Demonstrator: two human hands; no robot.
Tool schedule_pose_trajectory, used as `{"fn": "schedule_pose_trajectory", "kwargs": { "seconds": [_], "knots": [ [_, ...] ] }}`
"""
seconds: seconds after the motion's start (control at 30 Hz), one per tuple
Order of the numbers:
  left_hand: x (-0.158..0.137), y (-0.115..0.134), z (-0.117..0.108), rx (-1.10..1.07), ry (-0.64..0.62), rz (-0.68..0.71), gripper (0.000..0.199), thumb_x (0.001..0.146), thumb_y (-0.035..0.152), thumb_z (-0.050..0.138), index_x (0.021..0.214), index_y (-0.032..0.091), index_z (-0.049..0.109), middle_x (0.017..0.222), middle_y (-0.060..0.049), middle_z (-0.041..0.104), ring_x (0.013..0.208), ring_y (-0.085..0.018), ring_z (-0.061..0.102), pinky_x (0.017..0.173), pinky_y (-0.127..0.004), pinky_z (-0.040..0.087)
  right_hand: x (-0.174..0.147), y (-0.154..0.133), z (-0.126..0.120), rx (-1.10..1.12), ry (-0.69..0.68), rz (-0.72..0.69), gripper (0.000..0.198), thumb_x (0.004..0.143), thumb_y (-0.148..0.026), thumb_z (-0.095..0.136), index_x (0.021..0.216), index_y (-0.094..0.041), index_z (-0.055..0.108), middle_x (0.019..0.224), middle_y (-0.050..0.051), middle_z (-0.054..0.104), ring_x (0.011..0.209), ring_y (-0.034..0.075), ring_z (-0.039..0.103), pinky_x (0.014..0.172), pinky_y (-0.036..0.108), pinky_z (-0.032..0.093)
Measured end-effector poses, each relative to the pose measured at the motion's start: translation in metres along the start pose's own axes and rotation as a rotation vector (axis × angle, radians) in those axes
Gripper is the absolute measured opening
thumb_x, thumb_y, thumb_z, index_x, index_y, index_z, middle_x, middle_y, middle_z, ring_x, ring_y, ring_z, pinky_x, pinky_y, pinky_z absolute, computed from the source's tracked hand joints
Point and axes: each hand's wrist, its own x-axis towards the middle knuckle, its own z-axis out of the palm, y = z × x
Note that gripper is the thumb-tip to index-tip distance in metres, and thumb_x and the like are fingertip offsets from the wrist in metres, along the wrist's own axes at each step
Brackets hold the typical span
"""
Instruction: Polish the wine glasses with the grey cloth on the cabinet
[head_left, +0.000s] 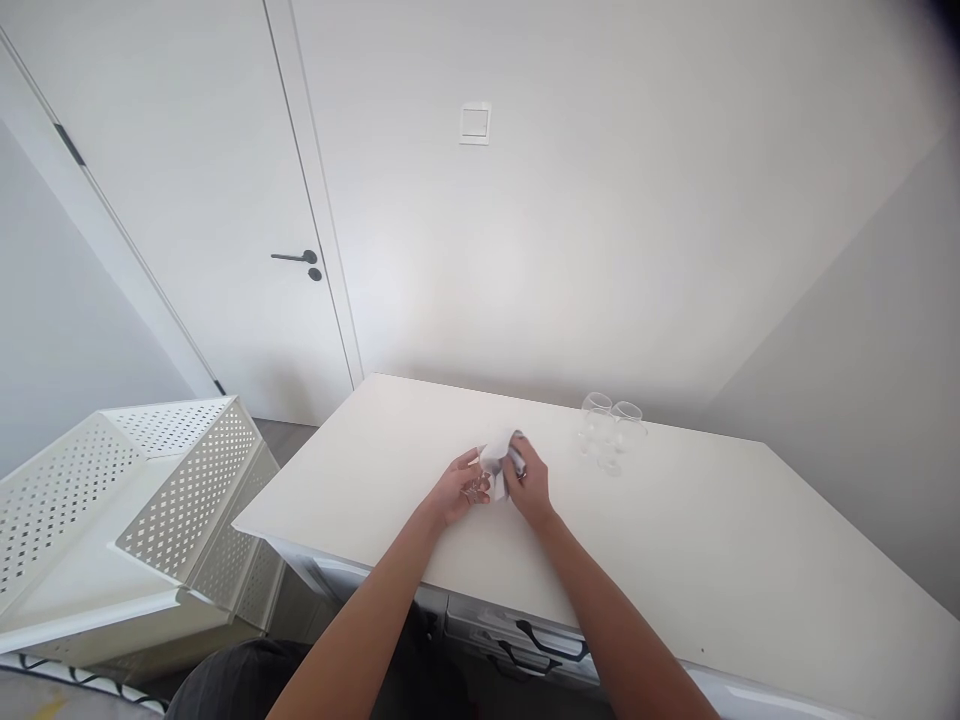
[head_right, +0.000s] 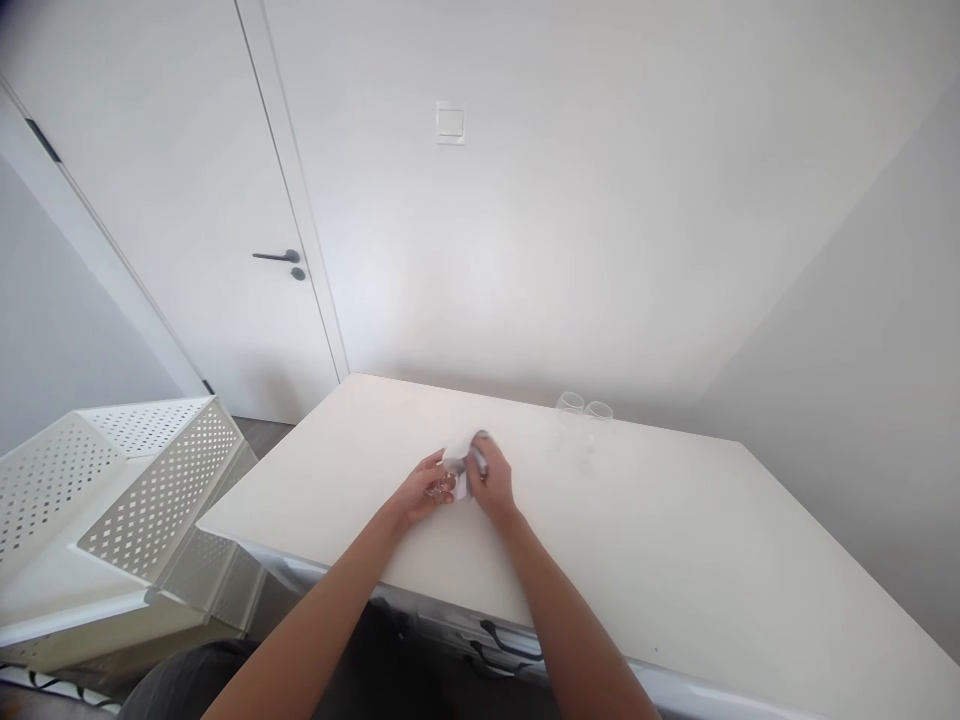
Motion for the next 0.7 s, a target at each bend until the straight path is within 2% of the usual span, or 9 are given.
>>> {"fn": "schedule_pose_trajectory", "kwargs": {
  "seconds": [0.07, 0.13, 0.2, 0.27, 0.37, 0.43, 0.5, 0.6, 0.7],
  "knots": [
    [0.003, -0.003, -0.003, 0.003, 0.011, -0.022, 0.043, 0.078, 0.035, 0.091, 0.111, 0.016, 0.072, 0.080, -0.001, 0.062, 0.065, -0.010, 0.059, 0.060, -0.026, 0.049, 0.000, 0.000, 0.001, -0.002, -0.003, 0.006, 0.032, 0.108, -0.034, 0.049, 0.131, -0.022, 0.068, 0.111, 0.013, 0.073, 0.094, 0.027, 0.070, 0.080, 0.042, 0.060],
    [0.007, -0.006, -0.005, -0.011, 0.039, -0.030, 0.032, 0.078, 0.035, 0.089, 0.095, 0.014, 0.071, 0.073, -0.001, 0.060, 0.063, -0.011, 0.058, 0.058, -0.025, 0.048, 0.000, 0.001, 0.002, 0.007, -0.084, -0.026, 0.026, 0.102, -0.037, 0.060, 0.119, -0.024, 0.074, 0.103, 0.011, 0.074, 0.092, 0.028, 0.070, 0.081, 0.042, 0.061],
    [0.008, -0.007, -0.006, -0.033, 0.052, -0.037, 0.029, 0.080, 0.035, 0.087, 0.083, 0.014, 0.066, 0.066, 0.001, 0.053, 0.059, -0.009, 0.052, 0.056, -0.023, 0.044, 0.000, 0.003, 0.002, 0.007, -0.122, -0.037, 0.022, 0.098, -0.039, 0.065, 0.110, -0.025, 0.077, 0.100, 0.009, 0.075, 0.093, 0.028, 0.071, 0.085, 0.042, 0.062],
    [0.007, -0.005, -0.006, -0.052, 0.024, -0.066, 0.028, 0.083, 0.036, 0.086, 0.088, 0.015, 0.068, 0.064, 0.004, 0.047, 0.055, -0.007, 0.045, 0.055, -0.021, 0.042, -0.001, 0.005, 0.002, -0.011, -0.053, 0.016, 0.029, 0.102, -0.037, 0.057, 0.122, -0.022, 0.072, 0.103, 0.010, 0.074, 0.089, 0.026, 0.070, 0.079, 0.040, 0.061],
    [0.002, 0.000, -0.003, -0.076, -0.020, -0.090, 0.034, 0.087, 0.036, 0.084, 0.113, 0.017, 0.071, 0.067, 0.004, 0.047, 0.055, -0.006, 0.041, 0.055, -0.020, 0.040, -0.004, 0.007, 0.002, -0.029, 0.035, 0.101, 0.041, 0.102, -0.033, 0.053, 0.140, -0.018, 0.058, 0.098, 0.009, 0.073, 0.072, 0.021, 0.066, 0.061, 0.032, 0.056],
    [0.000, 0.003, -0.001, -0.093, -0.008, -0.065, 0.036, 0.086, 0.031, 0.085, 0.117, 0.019, 0.071, 0.072, 0.004, 0.050, 0.057, -0.004, 0.041, 0.055, -0.018, 0.038, -0.006, 0.007, 0.001, -0.020, -0.011, 0.093, 0.036, 0.097, -0.036, 0.062, 0.130, -0.020, 0.064, 0.092, 0.006, 0.073, 0.070, 0.021, 0.066, 0.062, 0.032, 0.056],
    [-0.001, 0.004, 0.000, -0.100, 0.011, -0.046, 0.036, 0.085, 0.030, 0.086, 0.116, 0.019, 0.072, 0.077, 0.002, 0.054, 0.059, -0.004, 0.044, 0.054, -0.017, 0.037, -0.005, 0.006, 0.000, -0.013, -0.037, 0.075, 0.025, 0.097, -0.037, 0.063, 0.115, -0.021, 0.069, 0.094, 0.007, 0.073, 0.079, 0.023, 0.068, 0.069, 0.033, 0.058],
    [-0.001, 0.002, 0.001, -0.091, 0.007, -0.075, 0.041, 0.087, 0.039, 0.085, 0.121, 0.019, 0.072, 0.088, -0.003, 0.062, 0.067, -0.008, 0.056, 0.056, -0.020, 0.042, -0.003, 0.004, -0.001, -0.018, 0.029, 0.084, 0.026, 0.106, -0.035, 0.048, 0.117, -0.021, 0.066, 0.096, 0.009, 0.071, 0.082, 0.024, 0.067, 0.068, 0.035, 0.056],
    [0.001, -0.002, 0.002, -0.089, 0.022, -0.104, 0.034, 0.088, 0.043, 0.083, 0.103, 0.014, 0.073, 0.085, -0.005, 0.063, 0.067, -0.011, 0.059, 0.056, -0.023, 0.045, -0.001, 0.003, 0.000, -0.013, -0.011, 0.028, 0.023, 0.102, -0.036, 0.055, 0.112, -0.023, 0.070, 0.093, 0.009, 0.070, 0.084, 0.026, 0.066, 0.075, 0.041, 0.057]
  ]
}}
